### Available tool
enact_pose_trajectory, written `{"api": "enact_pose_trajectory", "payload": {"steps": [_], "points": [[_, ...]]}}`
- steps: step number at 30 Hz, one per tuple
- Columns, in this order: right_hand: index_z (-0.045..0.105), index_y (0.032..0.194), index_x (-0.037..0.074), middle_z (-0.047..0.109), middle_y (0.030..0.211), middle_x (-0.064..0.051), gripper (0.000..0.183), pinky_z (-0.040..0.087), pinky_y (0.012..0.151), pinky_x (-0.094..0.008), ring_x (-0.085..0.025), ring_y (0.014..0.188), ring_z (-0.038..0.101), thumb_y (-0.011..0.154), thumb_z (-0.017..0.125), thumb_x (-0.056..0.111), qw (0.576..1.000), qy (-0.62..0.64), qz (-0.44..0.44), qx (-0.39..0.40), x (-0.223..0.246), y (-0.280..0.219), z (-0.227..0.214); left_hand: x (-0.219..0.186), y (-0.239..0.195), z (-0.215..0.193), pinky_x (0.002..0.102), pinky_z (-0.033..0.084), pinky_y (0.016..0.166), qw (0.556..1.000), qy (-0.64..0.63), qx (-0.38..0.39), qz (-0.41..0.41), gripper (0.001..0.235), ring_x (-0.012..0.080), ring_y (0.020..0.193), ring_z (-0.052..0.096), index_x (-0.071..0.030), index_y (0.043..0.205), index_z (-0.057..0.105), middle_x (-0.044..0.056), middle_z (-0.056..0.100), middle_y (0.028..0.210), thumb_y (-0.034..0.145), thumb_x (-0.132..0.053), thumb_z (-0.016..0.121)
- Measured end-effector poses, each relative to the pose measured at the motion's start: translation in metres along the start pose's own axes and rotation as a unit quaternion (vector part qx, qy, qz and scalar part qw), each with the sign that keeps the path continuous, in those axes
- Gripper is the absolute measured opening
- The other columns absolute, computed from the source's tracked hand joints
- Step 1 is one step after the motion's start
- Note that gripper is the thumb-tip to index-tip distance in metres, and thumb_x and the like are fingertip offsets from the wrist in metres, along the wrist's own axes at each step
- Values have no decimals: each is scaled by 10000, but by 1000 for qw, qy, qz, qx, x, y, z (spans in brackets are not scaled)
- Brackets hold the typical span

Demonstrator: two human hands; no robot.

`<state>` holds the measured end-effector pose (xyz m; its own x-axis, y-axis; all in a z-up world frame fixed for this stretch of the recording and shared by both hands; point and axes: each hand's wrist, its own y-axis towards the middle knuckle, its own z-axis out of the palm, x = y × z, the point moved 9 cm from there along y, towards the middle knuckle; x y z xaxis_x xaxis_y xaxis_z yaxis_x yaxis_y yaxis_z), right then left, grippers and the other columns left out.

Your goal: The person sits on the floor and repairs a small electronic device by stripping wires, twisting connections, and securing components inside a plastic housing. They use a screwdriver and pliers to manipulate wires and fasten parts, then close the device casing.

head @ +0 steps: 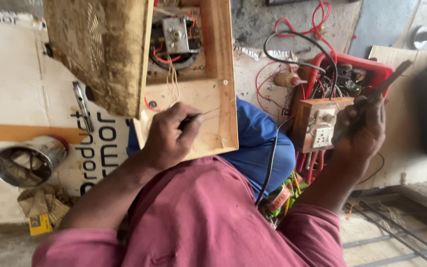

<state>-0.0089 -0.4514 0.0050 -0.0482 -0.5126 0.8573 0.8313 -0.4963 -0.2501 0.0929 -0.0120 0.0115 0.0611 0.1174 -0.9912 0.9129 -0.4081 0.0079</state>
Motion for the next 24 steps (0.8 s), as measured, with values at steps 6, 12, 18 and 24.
{"api": "enact_pose_trajectory", "payload": {"steps": [6,12,18,24], "points": [[633,1207,18,642,962,-92,325,491,597,-272,-176,750,616,979,781,196,984,-23,165,67,-98,-33,6,-3,5,14,244,513,597,1000,-27,3,-10,72,70,657,614,-31,983,613,29,668,771,1034,-68,648],[635,1253,8,627,970,-88,462,504,636,-307,-195,809,635,887,856,183,945,-32,248,212,-140,-76,144,1,0,13,229,526,702,997,-71,5,-24,51,51,773,587,-34,1037,627,10,668,880,1060,-78,640],[606,1386,-72,650,951,-103,538,404,607,-275,-129,662,520,973,772,231,913,89,313,245,-165,-81,191,7,-4,17,231,513,664,997,-57,26,-43,43,54,738,573,-29,1032,651,9,660,828,1035,-70,666],[696,1174,-73,650,897,-98,340,404,570,-246,-121,639,515,974,716,201,952,-25,278,129,-187,-52,112,8,-4,22,238,492,591,998,-41,46,-33,51,47,661,587,-36,1010,628,-13,652,758,1029,-74,657]]}}
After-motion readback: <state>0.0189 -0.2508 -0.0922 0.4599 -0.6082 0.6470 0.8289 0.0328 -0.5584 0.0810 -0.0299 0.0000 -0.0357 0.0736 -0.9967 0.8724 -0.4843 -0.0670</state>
